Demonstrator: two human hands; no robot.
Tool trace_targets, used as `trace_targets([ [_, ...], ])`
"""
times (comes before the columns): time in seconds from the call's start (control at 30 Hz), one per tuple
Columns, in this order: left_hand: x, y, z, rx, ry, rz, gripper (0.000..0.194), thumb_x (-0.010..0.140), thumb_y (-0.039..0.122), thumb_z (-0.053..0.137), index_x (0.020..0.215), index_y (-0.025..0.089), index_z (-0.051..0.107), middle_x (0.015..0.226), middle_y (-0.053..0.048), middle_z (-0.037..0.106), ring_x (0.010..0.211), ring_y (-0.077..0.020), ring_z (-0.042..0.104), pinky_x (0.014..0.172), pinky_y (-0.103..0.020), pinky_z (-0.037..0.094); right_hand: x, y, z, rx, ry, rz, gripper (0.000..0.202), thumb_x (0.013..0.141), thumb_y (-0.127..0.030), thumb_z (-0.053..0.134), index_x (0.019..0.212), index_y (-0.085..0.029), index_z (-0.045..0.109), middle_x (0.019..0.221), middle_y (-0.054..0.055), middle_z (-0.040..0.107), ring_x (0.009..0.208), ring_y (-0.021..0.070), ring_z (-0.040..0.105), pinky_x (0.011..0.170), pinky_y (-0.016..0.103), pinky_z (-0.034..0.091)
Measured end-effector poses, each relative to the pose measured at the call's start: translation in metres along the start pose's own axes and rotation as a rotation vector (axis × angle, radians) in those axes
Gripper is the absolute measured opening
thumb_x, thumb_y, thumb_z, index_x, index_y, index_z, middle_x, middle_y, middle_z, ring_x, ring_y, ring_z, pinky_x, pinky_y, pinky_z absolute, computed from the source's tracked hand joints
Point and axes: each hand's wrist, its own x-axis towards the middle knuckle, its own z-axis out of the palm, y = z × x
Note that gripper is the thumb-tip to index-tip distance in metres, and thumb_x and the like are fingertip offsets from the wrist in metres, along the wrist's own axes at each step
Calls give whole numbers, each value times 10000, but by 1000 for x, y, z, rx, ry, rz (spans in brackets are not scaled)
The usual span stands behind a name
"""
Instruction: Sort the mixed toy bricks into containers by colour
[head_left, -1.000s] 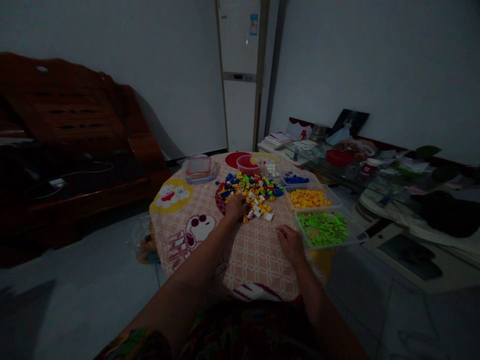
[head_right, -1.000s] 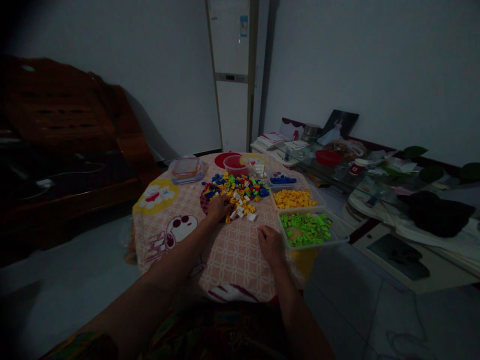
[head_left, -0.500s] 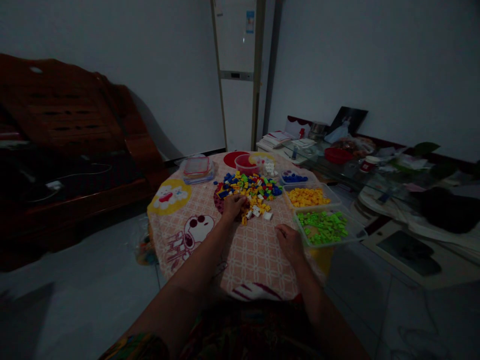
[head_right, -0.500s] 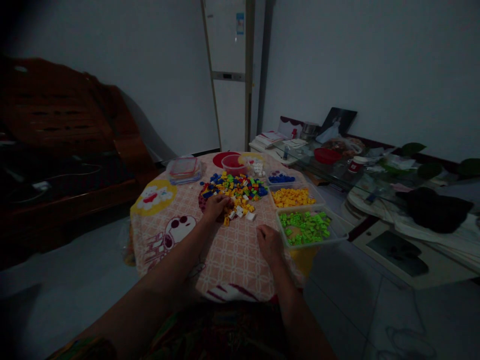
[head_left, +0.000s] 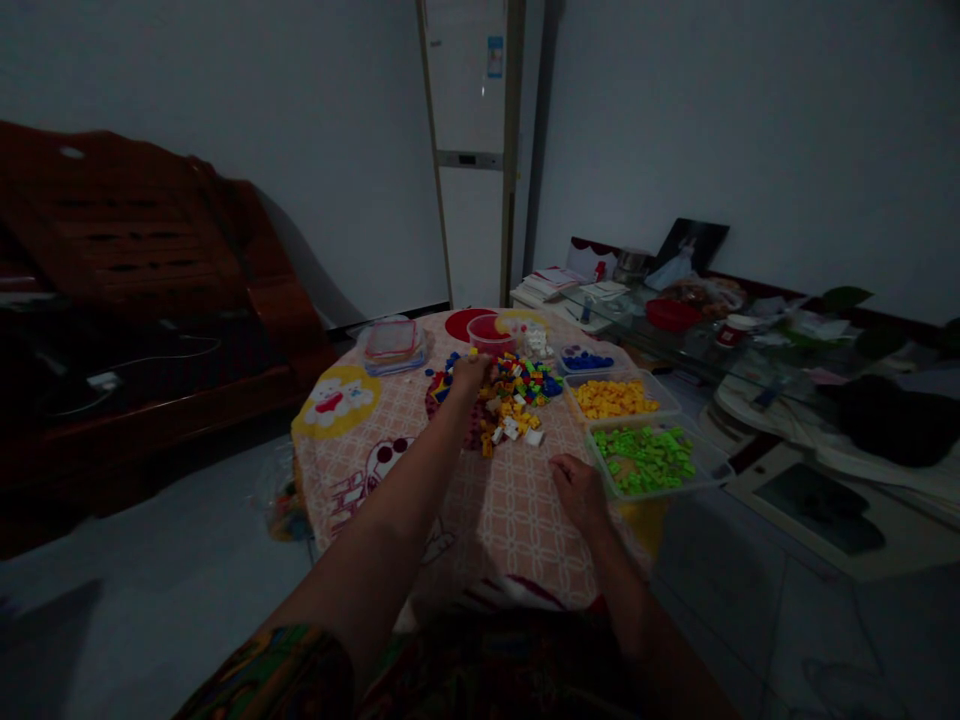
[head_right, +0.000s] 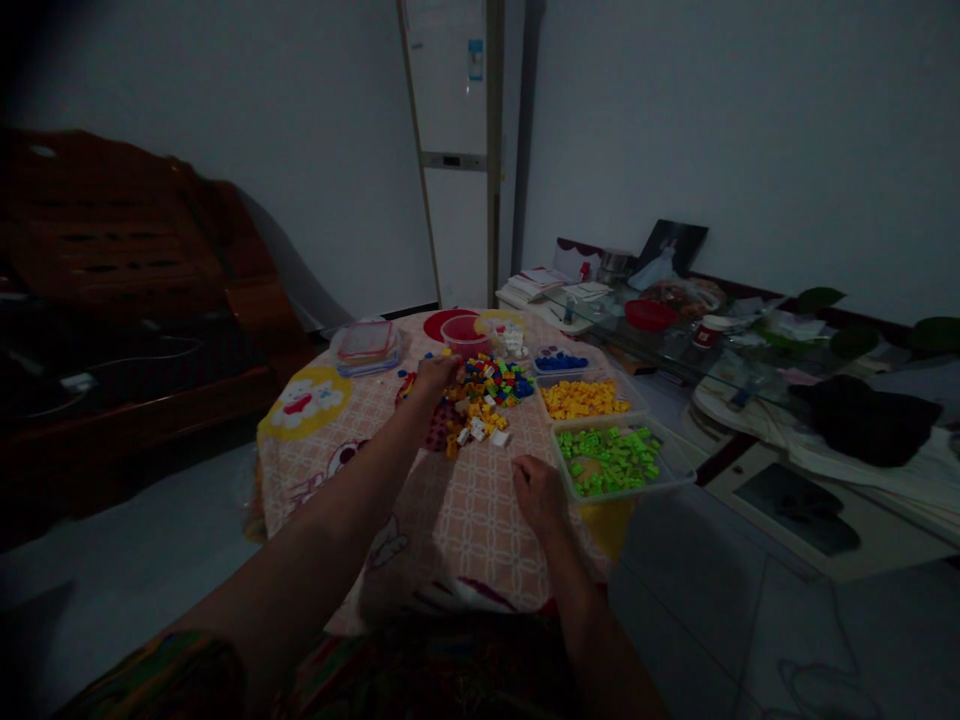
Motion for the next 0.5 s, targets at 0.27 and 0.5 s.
trace_targets([
  [0.27,22,27,-2,-326,36,113,439,785,194,713,1223,172,699,1039,-75,779,939,-170,748,874,-301,607,0,1,2,21,-18,22,290,948,-315,526,962,-229,803,948,86,807,872,234,739,821,320,534],
  [0.5,-60,-56,-36,48,278,47,242,846,280,600,999,173,753,866,-59,775,716,-182,701,730,-315,592,1,-1,3,15,-44,44,276,942,-309,525,943,-235,791,921,70,805,833,219,734,773,305,521],
])
